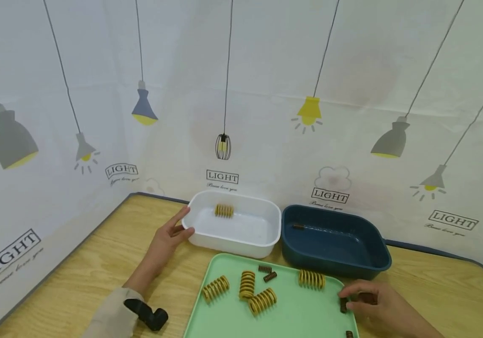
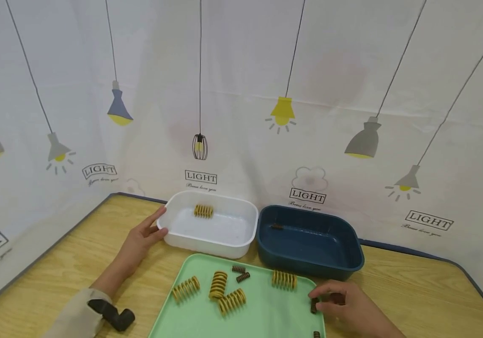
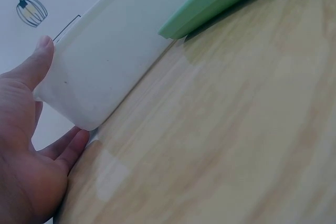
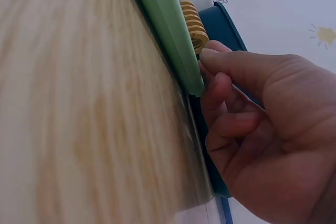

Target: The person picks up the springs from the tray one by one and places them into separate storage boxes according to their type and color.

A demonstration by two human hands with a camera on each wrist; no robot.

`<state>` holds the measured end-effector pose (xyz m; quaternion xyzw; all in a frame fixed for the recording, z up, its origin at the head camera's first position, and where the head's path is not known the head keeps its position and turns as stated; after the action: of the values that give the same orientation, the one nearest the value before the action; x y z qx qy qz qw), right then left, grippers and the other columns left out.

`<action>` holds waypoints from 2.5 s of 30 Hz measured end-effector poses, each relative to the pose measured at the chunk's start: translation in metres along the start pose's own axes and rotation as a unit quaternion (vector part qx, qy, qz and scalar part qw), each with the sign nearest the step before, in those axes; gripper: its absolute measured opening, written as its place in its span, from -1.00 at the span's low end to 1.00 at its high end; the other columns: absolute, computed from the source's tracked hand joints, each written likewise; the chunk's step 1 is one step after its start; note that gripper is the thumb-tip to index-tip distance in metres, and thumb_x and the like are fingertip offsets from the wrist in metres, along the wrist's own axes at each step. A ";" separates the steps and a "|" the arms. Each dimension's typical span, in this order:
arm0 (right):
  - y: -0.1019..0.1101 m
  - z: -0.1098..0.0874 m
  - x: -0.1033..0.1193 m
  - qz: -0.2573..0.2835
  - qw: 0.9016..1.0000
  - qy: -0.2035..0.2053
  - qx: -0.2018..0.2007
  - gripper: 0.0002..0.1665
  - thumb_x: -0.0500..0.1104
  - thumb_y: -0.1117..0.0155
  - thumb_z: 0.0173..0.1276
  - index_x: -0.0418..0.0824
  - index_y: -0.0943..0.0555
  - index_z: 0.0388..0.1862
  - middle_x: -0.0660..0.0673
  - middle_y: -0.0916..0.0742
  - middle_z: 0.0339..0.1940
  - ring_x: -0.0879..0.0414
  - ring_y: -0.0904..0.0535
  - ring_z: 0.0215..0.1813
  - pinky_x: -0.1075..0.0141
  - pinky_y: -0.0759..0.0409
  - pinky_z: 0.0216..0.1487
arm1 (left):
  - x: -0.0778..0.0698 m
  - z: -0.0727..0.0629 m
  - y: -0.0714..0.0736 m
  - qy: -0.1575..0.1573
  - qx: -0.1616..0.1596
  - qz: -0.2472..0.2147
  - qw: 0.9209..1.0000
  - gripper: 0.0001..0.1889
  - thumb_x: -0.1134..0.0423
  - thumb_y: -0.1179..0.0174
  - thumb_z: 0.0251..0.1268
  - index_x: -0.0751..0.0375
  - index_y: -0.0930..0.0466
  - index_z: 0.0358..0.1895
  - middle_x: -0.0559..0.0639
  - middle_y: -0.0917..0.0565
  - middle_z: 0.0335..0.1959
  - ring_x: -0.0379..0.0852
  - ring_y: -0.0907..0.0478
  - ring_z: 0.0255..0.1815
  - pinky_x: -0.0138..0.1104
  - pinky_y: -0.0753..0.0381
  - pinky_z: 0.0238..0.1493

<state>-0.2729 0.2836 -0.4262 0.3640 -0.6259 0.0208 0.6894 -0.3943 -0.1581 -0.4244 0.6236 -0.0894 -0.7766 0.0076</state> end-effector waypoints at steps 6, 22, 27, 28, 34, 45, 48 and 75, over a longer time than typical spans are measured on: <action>-0.001 0.000 0.001 0.003 1.000 0.027 -0.006 -0.71 -0.26 -0.17 0.41 -0.30 -0.61 0.07 -0.03 -0.66 0.02 0.09 -0.59 -0.19 0.30 -0.58 -0.21 | -0.001 0.001 0.000 -0.001 -0.003 0.000 1.000 -0.32 0.10 -0.23 0.31 -0.09 -0.20 0.47 -0.20 -0.11 0.49 0.12 -0.33 0.31 -0.50 -0.39 0.06; -0.017 0.008 -0.001 0.021 0.998 0.053 0.005 -0.74 -0.30 -0.17 0.40 -0.32 -0.59 0.04 -0.12 -0.65 -0.02 0.15 -0.55 -0.25 0.32 -0.53 -0.29 | 0.002 -0.001 0.000 0.010 0.003 0.003 1.000 -0.31 0.14 -0.20 0.34 -0.02 -0.14 0.49 -0.10 -0.06 0.51 0.16 -0.30 0.32 -0.41 -0.40 0.10; -0.020 0.008 -0.001 0.029 0.997 0.068 0.012 -0.73 -0.29 -0.16 0.41 -0.32 -0.58 0.05 -0.12 -0.65 -0.02 0.16 -0.57 -0.04 0.33 -0.56 -0.11 | 0.004 0.000 0.000 0.011 0.001 0.001 1.000 -0.31 0.12 -0.21 0.33 -0.07 -0.16 0.49 -0.12 -0.08 0.51 0.13 -0.31 0.31 -0.40 -0.40 0.11; -0.020 0.009 -0.001 0.026 0.997 0.070 0.011 -0.73 -0.28 -0.17 0.41 -0.31 -0.59 0.05 -0.12 -0.66 -0.02 0.15 -0.57 -0.03 0.32 -0.57 -0.09 | 0.003 0.000 0.000 0.010 0.000 0.003 1.000 -0.31 0.11 -0.21 0.33 -0.09 -0.16 0.48 -0.13 -0.08 0.50 0.12 -0.32 0.31 -0.39 -0.40 0.11; -0.021 0.009 -0.003 0.016 0.997 0.072 -0.002 -0.71 -0.25 -0.19 0.39 -0.27 -0.61 0.07 -0.13 -0.68 -0.04 0.10 -0.58 -0.02 0.30 -0.57 -0.07 | 0.004 -0.001 0.000 0.012 -0.003 0.010 1.000 -0.30 0.05 -0.23 0.30 -0.11 -0.17 0.48 -0.15 -0.10 0.50 0.10 -0.33 0.31 -0.35 -0.40 0.14; -0.023 0.007 0.000 0.010 0.997 0.082 -0.011 -0.68 -0.27 -0.20 0.38 -0.27 -0.58 0.10 -0.12 -0.67 -0.01 0.13 -0.58 -0.09 0.31 -0.56 -0.15 | 0.001 -0.002 -0.001 0.018 -0.004 0.017 1.000 -0.32 0.09 -0.21 0.33 -0.11 -0.17 0.48 -0.17 -0.09 0.50 0.09 -0.33 0.31 -0.35 -0.40 0.13; -0.023 0.006 0.002 0.007 0.996 0.091 -0.011 -0.68 -0.27 -0.21 0.38 -0.27 -0.58 0.10 -0.12 -0.67 -0.02 0.12 -0.58 -0.07 0.32 -0.56 -0.12 | -0.001 -0.002 -0.001 0.014 -0.001 0.017 1.000 -0.32 0.09 -0.22 0.33 -0.09 -0.18 0.48 -0.17 -0.09 0.50 0.10 -0.32 0.31 -0.36 -0.40 0.12; -0.020 0.009 0.001 0.001 0.998 0.060 0.000 -0.74 -0.25 -0.22 0.37 -0.25 -0.63 0.02 -0.09 -0.70 -0.08 0.15 -0.58 -0.21 0.33 -0.56 -0.24 | 0.000 -0.001 -0.001 0.024 0.001 0.030 0.999 -0.31 0.07 -0.18 0.36 -0.07 -0.11 0.50 -0.13 -0.03 0.52 0.14 -0.28 0.34 -0.11 -0.29 0.25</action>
<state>-0.2711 0.2636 -0.4354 0.3618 -0.5840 0.0429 0.7254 -0.3934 -0.1568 -0.4248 0.6390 -0.1090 -0.7607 0.0325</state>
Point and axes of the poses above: each hand's wrist, its own z-axis towards the middle knuckle, its own y-axis out of the back of the hand, x = y × z, the point moved 10 cm from there along z, towards the middle knuckle
